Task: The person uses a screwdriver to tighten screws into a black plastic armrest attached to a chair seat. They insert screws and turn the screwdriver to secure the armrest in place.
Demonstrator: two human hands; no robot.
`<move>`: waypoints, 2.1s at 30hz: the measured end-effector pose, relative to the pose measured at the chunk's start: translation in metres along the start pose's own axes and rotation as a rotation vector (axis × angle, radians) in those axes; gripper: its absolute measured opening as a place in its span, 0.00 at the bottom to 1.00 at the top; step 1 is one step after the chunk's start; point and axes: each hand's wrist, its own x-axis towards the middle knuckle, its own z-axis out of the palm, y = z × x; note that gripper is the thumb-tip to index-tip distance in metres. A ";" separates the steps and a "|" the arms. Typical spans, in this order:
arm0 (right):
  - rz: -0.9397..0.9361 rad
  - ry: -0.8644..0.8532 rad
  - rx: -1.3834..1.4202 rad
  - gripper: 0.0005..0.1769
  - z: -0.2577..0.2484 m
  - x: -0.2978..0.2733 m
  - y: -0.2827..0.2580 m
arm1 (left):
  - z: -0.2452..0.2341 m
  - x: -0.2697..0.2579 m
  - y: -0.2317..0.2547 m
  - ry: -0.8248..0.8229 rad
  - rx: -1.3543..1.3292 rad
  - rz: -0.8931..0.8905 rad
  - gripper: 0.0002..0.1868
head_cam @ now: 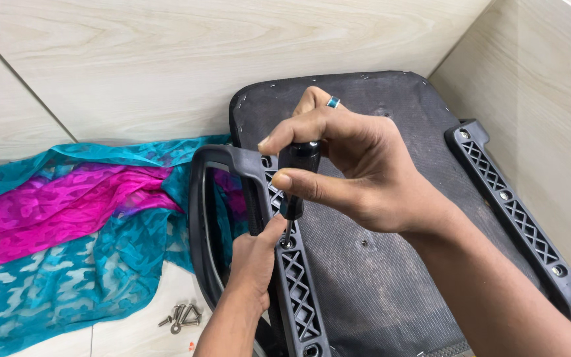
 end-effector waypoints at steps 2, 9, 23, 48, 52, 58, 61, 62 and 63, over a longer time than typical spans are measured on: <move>0.053 -0.005 0.111 0.14 0.000 -0.001 -0.002 | 0.001 0.000 0.000 0.004 0.023 -0.009 0.31; 0.108 -0.007 0.186 0.19 -0.009 -0.004 -0.009 | 0.001 0.000 -0.001 -0.006 0.006 0.007 0.32; 0.194 -0.022 0.234 0.25 -0.017 -0.007 -0.007 | 0.003 -0.004 0.000 -0.007 -0.016 -0.011 0.32; -0.111 -0.155 0.025 0.26 -0.014 0.000 -0.009 | 0.003 -0.006 -0.005 -0.053 -0.054 0.040 0.23; 0.066 -0.110 -0.131 0.22 -0.016 0.006 -0.015 | 0.005 -0.008 -0.001 -0.037 -0.059 0.015 0.24; 0.144 -0.112 0.115 0.21 -0.024 0.002 -0.028 | 0.005 -0.009 -0.001 -0.018 -0.097 0.017 0.23; 0.046 -0.149 0.088 0.22 -0.025 -0.001 -0.030 | 0.003 -0.006 -0.005 -0.056 -0.142 0.062 0.22; 0.036 -0.141 -0.003 0.22 -0.025 -0.003 -0.030 | 0.003 -0.005 -0.006 -0.064 -0.150 0.074 0.22; 0.025 -0.132 -0.092 0.22 -0.024 -0.003 -0.030 | 0.003 -0.004 -0.007 -0.072 -0.158 0.085 0.22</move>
